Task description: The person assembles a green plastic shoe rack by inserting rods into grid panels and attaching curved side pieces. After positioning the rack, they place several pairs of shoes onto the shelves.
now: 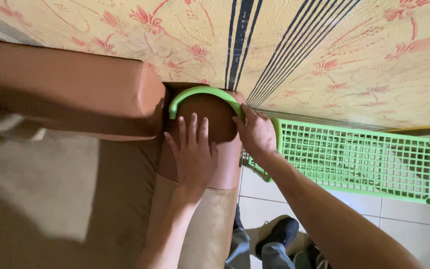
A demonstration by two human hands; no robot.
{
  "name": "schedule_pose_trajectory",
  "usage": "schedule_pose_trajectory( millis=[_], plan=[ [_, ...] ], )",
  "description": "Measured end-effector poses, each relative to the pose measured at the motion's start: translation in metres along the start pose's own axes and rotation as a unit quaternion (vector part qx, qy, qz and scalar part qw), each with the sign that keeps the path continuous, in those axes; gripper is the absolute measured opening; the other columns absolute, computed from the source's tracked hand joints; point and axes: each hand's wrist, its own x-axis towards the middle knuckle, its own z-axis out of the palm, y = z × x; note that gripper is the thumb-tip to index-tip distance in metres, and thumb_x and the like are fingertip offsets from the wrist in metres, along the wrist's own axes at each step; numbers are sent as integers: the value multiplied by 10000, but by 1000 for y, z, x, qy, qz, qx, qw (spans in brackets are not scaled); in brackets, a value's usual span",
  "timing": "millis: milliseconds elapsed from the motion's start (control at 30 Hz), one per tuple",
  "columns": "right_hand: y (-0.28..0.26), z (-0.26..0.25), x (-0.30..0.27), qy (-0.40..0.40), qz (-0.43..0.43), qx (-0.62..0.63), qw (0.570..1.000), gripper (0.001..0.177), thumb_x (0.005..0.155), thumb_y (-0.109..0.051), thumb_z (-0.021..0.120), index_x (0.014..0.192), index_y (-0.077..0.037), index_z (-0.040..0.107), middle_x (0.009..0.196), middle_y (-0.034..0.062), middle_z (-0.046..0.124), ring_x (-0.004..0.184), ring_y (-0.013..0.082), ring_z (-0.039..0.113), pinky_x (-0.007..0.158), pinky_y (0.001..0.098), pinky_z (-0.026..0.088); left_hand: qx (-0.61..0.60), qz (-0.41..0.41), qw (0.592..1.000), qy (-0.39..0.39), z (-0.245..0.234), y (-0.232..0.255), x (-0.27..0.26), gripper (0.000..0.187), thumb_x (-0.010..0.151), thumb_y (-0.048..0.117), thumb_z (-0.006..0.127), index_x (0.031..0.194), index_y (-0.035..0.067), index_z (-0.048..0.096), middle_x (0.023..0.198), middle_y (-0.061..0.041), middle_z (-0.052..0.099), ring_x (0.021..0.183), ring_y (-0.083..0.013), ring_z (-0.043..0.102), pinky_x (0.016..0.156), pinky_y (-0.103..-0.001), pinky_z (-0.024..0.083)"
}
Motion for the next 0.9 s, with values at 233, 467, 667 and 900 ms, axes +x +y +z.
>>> schedule_pose_trajectory(
  millis=[233,467,667,900],
  plan=[
    [17,-22,-12,-19,66,69,995,306,917,-211,703,1176,-49,721,949,162,778,806,326,767,785,429,595,13,-20,1000,-7,-3,8,8,646,896,267,639,1492,83,470,1568,-163,421,1507,-406,273,1168,-755,138],
    [79,-113,-77,1,135,136,981,304,913,-166,717,1190,-48,674,957,74,794,771,159,774,664,326,608,16,42,998,33,5,69,26,591,965,264,656,1496,69,485,1428,-164,557,1374,-376,469,1155,-736,208],
    [150,-189,-143,-29,250,150,956,357,917,-188,717,1237,-55,628,907,80,806,738,161,752,660,303,581,-77,129,988,20,42,161,21,385,936,164,716,1310,101,646,1138,-57,740,1117,-241,673,1198,-676,266],
    [223,-273,-195,-105,225,109,963,643,915,-195,674,1495,-106,412,1028,123,757,883,256,752,794,384,582,-185,241,953,-15,103,283,8,263,914,46,698,1174,81,706,1083,-78,778,997,-236,744,1125,-616,418]
  ],
)
